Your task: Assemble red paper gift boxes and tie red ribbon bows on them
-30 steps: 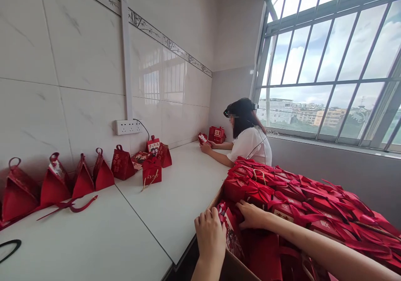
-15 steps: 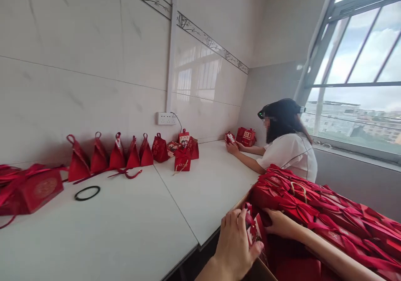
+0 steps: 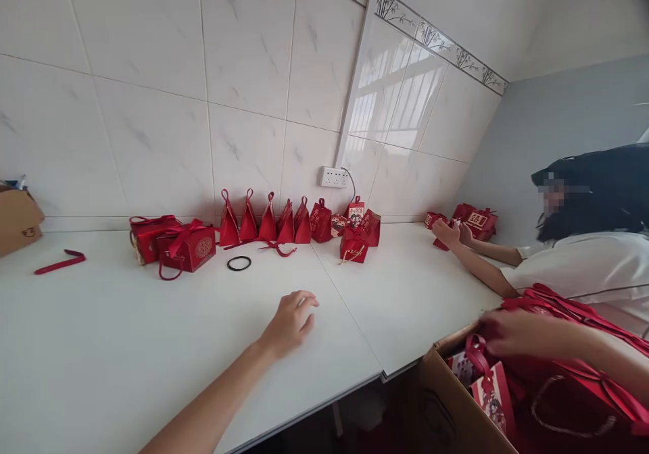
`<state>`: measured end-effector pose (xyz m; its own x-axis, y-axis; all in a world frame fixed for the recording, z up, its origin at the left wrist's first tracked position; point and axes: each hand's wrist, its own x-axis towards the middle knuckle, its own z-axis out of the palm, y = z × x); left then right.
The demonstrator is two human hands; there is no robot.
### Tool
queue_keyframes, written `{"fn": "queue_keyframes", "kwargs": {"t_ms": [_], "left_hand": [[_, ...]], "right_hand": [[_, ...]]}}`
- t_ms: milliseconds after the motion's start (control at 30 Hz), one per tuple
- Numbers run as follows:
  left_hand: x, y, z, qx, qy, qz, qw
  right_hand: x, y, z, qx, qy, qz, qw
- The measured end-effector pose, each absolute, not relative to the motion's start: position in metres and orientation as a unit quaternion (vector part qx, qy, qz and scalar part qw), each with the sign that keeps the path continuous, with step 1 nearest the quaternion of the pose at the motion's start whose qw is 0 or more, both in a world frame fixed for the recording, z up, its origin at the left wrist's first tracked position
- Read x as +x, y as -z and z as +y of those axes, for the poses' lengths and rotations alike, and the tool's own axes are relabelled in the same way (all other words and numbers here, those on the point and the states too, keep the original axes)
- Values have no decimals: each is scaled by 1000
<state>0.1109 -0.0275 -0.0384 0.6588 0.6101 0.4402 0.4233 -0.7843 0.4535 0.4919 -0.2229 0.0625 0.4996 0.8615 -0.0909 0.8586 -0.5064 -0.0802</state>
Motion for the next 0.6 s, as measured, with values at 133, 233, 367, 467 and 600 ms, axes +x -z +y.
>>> {"fn": "queue_keyframes", "kwargs": {"t_ms": [133,233,367,467,600], "left_hand": [[103,41,-22,876,-336,289,188],[103,44,-25,893,-327,245,189],[104,49,-27,903,-305,228,201],[103,50,-26,902,-298,233,208],[103,51,-24,897,-303,237,218]], "right_hand": [[429,-100,-137,-808,-81,-583,-8],[401,-87,-74,-807,-78,-586,-4],[381,-55,-6,-840,-61,-538,35],[372,-36,34,-872,-41,-480,86],[367,-18,67,-896,-27,-421,142]]}}
